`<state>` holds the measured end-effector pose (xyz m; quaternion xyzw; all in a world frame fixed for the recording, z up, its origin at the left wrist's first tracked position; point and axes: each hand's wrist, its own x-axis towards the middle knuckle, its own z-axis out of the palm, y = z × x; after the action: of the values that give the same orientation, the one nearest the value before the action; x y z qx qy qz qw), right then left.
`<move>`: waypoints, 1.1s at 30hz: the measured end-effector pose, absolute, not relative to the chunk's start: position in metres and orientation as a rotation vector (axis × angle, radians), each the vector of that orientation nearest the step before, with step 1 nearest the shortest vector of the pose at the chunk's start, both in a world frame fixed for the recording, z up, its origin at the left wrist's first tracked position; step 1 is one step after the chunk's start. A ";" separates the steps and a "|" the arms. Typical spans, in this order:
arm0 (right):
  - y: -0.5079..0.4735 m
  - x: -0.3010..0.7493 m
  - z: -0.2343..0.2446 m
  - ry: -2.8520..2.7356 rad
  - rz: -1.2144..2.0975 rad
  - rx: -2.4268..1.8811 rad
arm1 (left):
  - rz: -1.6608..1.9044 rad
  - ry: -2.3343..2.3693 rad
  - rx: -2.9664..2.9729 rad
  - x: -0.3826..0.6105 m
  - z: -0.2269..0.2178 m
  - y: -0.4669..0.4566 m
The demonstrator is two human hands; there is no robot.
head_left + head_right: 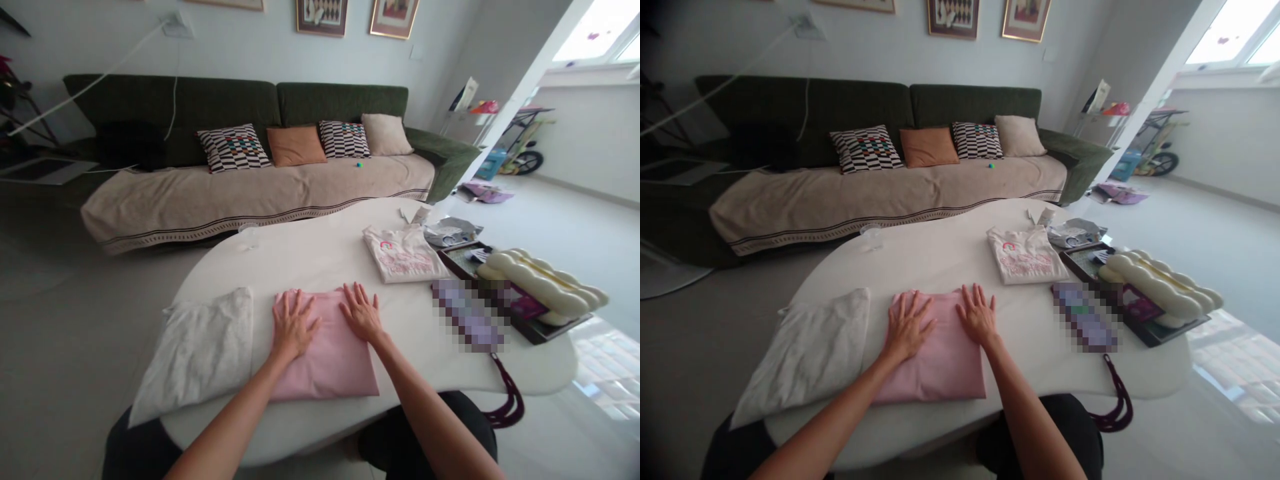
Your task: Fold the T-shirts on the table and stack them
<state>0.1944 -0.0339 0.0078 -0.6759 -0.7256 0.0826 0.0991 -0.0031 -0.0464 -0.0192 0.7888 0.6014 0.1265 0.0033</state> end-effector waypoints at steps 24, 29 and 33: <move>-0.144 0.160 0.010 -1.425 0.553 -2.311 | 0.301 1.861 2.309 0.001 0.012 -0.071; -0.132 0.182 0.017 -1.262 0.960 -2.211 | 0.301 1.777 2.133 0.011 0.010 -0.113; -0.124 0.195 0.032 -1.242 1.367 -1.868 | 0.614 1.725 1.752 0.016 0.007 -0.119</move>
<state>0.1954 -0.1237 0.0318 -0.6875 -0.4573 0.5033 0.2546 0.0163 -0.1190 0.0073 0.6596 0.6496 0.2314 0.2991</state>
